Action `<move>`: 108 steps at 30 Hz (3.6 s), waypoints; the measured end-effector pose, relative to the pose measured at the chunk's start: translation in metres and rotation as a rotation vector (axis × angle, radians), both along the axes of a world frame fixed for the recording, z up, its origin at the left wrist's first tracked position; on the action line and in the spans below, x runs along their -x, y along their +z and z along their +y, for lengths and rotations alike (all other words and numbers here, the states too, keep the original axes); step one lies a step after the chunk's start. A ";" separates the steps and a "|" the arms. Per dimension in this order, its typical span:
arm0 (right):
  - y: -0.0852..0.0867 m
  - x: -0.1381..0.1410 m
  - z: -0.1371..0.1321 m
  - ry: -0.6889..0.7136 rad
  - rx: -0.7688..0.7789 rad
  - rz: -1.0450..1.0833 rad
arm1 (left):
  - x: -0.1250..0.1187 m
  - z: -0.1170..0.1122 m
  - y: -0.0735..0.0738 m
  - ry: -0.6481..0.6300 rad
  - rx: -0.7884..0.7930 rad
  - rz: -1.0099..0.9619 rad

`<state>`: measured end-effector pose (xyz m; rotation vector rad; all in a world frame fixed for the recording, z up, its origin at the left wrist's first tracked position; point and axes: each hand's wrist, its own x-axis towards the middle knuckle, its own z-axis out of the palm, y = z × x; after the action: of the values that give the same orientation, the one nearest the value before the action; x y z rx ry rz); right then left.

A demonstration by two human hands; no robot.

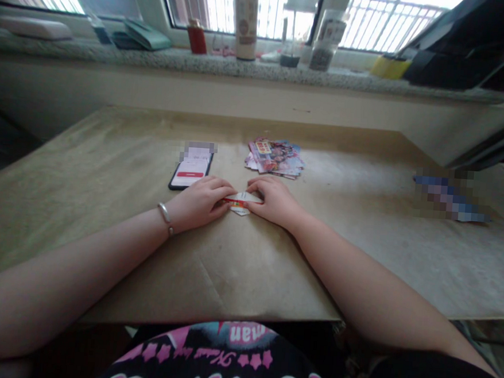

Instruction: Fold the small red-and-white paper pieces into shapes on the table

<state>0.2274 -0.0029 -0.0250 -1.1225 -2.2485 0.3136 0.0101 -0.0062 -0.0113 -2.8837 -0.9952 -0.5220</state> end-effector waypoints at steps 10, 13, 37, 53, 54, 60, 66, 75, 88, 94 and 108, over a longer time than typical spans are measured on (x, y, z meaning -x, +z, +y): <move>0.001 0.000 0.002 0.016 0.095 0.085 | 0.000 0.000 0.003 0.008 0.082 -0.087; 0.002 0.001 0.000 0.023 0.114 0.132 | 0.001 0.003 0.001 0.020 0.127 -0.160; 0.011 0.001 -0.007 0.008 -0.092 0.083 | 0.004 0.011 -0.001 -0.029 0.032 -0.335; 0.010 -0.010 -0.002 0.258 -0.042 -0.095 | 0.009 0.009 0.001 -0.197 0.034 -0.089; 0.011 -0.011 -0.002 0.265 -0.038 -0.095 | 0.009 0.009 0.001 -0.196 0.029 -0.087; 0.012 -0.010 -0.001 0.287 0.011 -0.034 | 0.009 0.009 0.001 -0.188 0.011 -0.074; 0.007 -0.007 0.000 0.242 -0.017 -0.035 | 0.008 0.010 0.000 -0.207 -0.028 -0.097; 0.007 -0.007 0.000 0.185 -0.044 -0.117 | 0.008 0.010 -0.002 -0.134 0.006 -0.127; 0.006 0.003 0.000 -0.208 0.047 -0.123 | 0.005 0.004 0.005 -0.227 -0.055 -0.012; 0.006 0.001 0.001 -0.234 0.122 -0.067 | 0.005 0.004 0.004 -0.157 -0.055 -0.022; -0.001 -0.004 0.006 -0.198 0.352 0.215 | 0.006 0.004 0.004 -0.098 -0.043 -0.010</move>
<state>0.2312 0.0031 -0.0260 -1.4049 -1.9208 0.7324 0.0042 -0.0025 -0.0070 -2.9058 -0.8366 -0.5571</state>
